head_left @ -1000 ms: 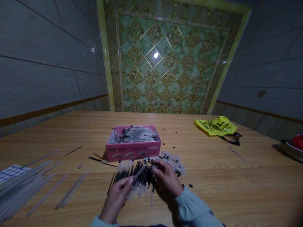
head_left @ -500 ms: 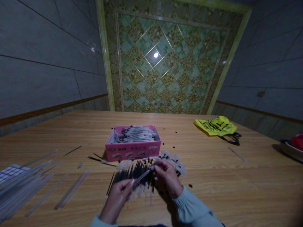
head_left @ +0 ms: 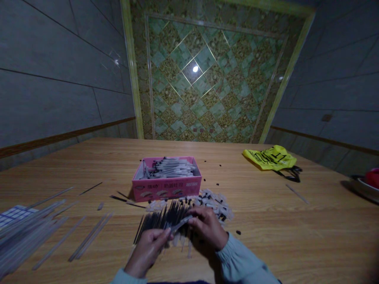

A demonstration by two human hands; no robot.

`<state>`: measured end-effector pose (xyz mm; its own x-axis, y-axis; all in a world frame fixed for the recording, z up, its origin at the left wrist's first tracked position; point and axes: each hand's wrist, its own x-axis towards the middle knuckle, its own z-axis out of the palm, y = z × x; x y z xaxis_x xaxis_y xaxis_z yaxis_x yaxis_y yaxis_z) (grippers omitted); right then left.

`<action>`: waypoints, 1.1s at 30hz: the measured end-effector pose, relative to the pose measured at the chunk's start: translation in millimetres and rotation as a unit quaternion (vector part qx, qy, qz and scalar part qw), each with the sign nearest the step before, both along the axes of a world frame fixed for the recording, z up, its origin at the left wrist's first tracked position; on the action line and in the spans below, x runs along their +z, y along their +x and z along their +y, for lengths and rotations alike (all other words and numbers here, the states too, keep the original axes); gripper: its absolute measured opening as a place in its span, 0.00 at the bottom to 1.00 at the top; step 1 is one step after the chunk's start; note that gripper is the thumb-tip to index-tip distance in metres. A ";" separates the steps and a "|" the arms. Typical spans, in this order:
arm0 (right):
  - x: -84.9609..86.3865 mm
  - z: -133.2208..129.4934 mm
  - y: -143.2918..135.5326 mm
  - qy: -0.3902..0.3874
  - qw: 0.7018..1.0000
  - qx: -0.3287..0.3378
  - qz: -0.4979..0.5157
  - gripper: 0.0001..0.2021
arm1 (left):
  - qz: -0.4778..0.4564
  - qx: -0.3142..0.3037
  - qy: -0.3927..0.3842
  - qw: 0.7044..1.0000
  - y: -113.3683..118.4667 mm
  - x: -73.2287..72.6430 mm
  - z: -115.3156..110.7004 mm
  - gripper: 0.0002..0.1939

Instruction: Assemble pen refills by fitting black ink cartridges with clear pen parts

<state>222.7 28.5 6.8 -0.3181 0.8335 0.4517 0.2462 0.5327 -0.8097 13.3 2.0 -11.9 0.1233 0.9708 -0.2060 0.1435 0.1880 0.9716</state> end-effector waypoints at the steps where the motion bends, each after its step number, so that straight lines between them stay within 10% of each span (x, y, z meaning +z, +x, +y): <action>1: 2.0 -0.9 0.4 0.029 0.999 -0.001 -0.034 0.12 | 0.007 -0.005 0.006 1.000 -0.5 0.1 -0.1 0.32; 16: -2.6 -0.7 1.8 0.173 0.958 -0.002 -0.228 0.24 | 0.046 -0.041 0.055 0.997 -4.0 -8.9 1.1 0.31; 33: 3.7 -2.1 3.0 -0.091 0.985 0.062 -0.132 0.25 | 0.283 -0.017 0.345 0.895 -5.0 13.3 -13.8 0.14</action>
